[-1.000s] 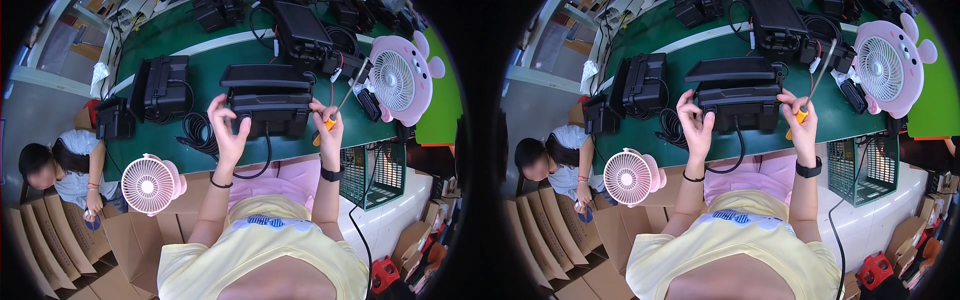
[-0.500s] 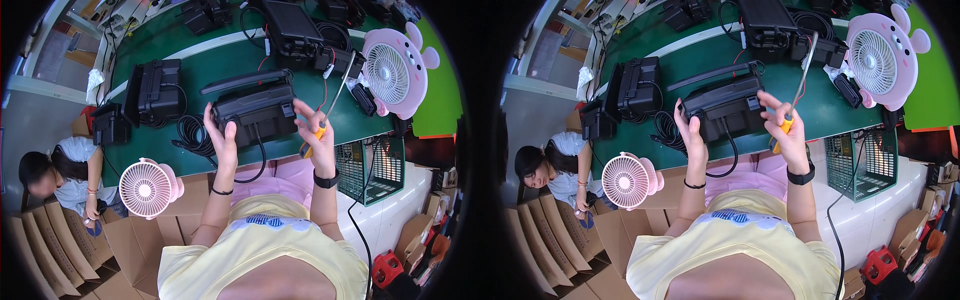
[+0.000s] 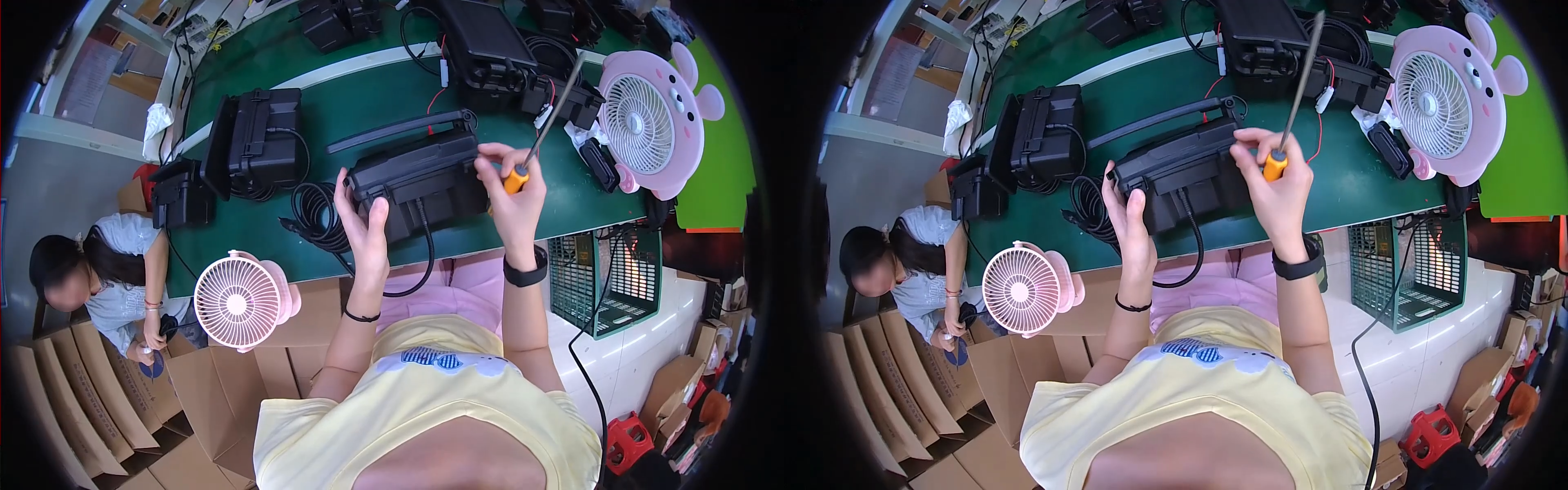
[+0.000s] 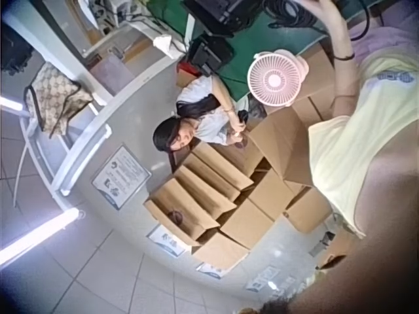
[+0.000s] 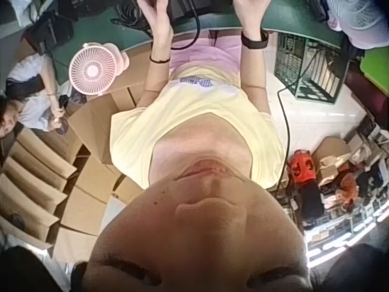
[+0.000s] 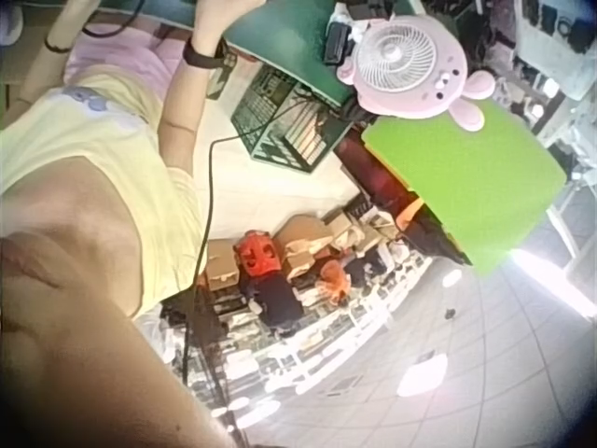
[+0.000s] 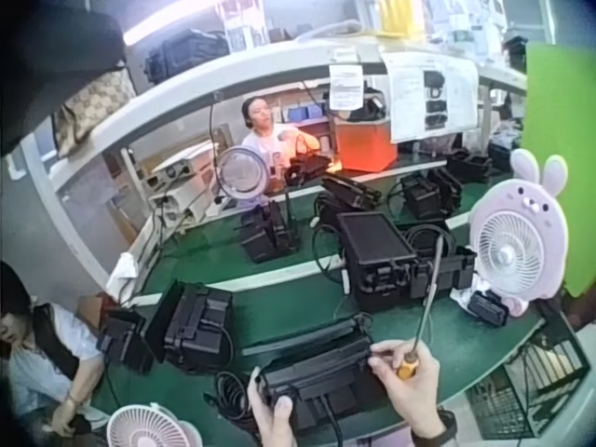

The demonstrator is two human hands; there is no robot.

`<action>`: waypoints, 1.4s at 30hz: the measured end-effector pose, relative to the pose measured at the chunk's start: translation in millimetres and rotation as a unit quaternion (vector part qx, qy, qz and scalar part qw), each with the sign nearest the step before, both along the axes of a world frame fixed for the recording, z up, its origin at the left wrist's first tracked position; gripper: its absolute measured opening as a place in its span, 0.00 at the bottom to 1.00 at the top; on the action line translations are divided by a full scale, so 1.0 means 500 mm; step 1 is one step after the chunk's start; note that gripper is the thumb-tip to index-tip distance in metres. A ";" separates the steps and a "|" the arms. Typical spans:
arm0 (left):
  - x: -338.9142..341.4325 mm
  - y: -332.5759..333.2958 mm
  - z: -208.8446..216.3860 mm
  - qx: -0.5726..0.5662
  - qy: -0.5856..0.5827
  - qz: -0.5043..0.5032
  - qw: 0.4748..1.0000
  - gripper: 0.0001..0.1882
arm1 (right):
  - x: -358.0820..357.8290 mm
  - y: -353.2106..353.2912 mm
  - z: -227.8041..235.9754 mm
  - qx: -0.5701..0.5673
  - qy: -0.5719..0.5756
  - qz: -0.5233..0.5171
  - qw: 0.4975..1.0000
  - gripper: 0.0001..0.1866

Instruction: Assembling and checking electronic components inside plastic housing units at a workshop station.

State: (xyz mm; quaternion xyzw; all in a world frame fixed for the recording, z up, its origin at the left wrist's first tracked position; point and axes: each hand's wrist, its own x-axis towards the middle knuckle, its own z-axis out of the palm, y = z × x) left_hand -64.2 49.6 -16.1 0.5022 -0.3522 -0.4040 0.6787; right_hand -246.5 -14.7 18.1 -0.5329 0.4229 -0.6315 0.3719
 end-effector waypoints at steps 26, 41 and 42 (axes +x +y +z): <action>-0.015 -0.013 -0.027 -0.010 -0.033 0.027 0.999 0.37 | -0.035 -0.012 -0.052 0.153 0.007 0.097 0.984 0.20; 0.009 -0.123 0.101 -0.078 -0.702 -0.059 0.706 0.32 | -0.055 0.003 -0.132 -0.051 0.237 -0.131 0.961 0.15; 0.015 -0.139 0.105 -0.100 -0.714 -0.062 0.691 0.30 | -0.058 0.016 -0.149 -0.049 0.245 -0.129 0.960 0.13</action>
